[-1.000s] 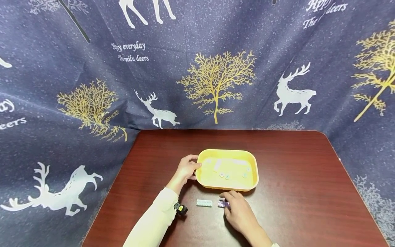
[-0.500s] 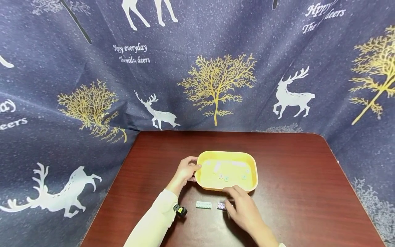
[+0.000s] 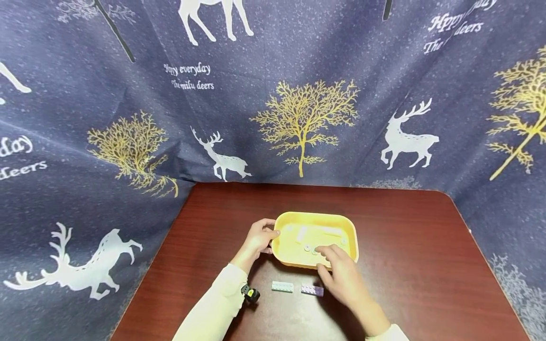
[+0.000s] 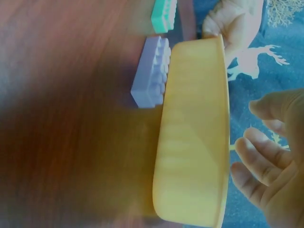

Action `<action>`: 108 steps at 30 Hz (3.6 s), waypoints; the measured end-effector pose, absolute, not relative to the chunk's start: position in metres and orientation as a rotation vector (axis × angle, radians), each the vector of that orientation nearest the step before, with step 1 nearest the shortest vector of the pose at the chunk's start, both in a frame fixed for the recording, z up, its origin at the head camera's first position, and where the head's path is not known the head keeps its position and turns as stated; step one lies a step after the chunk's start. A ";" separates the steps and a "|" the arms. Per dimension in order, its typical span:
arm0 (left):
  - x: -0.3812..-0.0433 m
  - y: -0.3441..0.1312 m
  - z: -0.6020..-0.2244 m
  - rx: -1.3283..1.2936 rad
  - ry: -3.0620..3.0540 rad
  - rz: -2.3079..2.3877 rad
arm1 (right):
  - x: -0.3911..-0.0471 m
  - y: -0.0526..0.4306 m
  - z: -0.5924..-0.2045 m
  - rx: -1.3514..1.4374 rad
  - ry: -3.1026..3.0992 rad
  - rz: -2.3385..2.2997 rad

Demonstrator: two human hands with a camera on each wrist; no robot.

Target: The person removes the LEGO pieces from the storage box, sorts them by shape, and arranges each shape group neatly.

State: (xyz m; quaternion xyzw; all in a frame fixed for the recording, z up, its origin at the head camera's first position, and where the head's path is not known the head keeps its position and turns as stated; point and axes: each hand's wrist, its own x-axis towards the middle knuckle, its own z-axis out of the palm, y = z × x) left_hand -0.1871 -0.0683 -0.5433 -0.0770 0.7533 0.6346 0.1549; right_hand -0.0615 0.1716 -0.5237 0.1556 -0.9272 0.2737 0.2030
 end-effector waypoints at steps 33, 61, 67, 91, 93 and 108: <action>-0.184 -0.067 -0.544 -0.212 2.190 1.791 | -0.119 0.201 -0.543 0.391 -2.745 0.711; -0.181 -0.069 -0.543 -0.164 2.163 1.814 | -0.155 0.197 -0.552 0.323 -2.840 0.544; -0.182 -0.068 -0.543 -0.166 2.169 1.808 | -0.157 0.195 -0.553 0.328 -2.862 0.496; -0.183 -0.065 -0.545 -0.196 2.177 1.792 | -0.158 0.192 -0.564 0.342 -2.875 0.545; -0.182 -0.065 -0.544 -0.197 2.180 1.785 | -0.158 0.194 -0.563 0.342 -2.885 0.560; -0.182 -0.066 -0.541 -0.182 2.213 1.769 | -0.154 0.193 -0.548 0.376 -2.841 0.627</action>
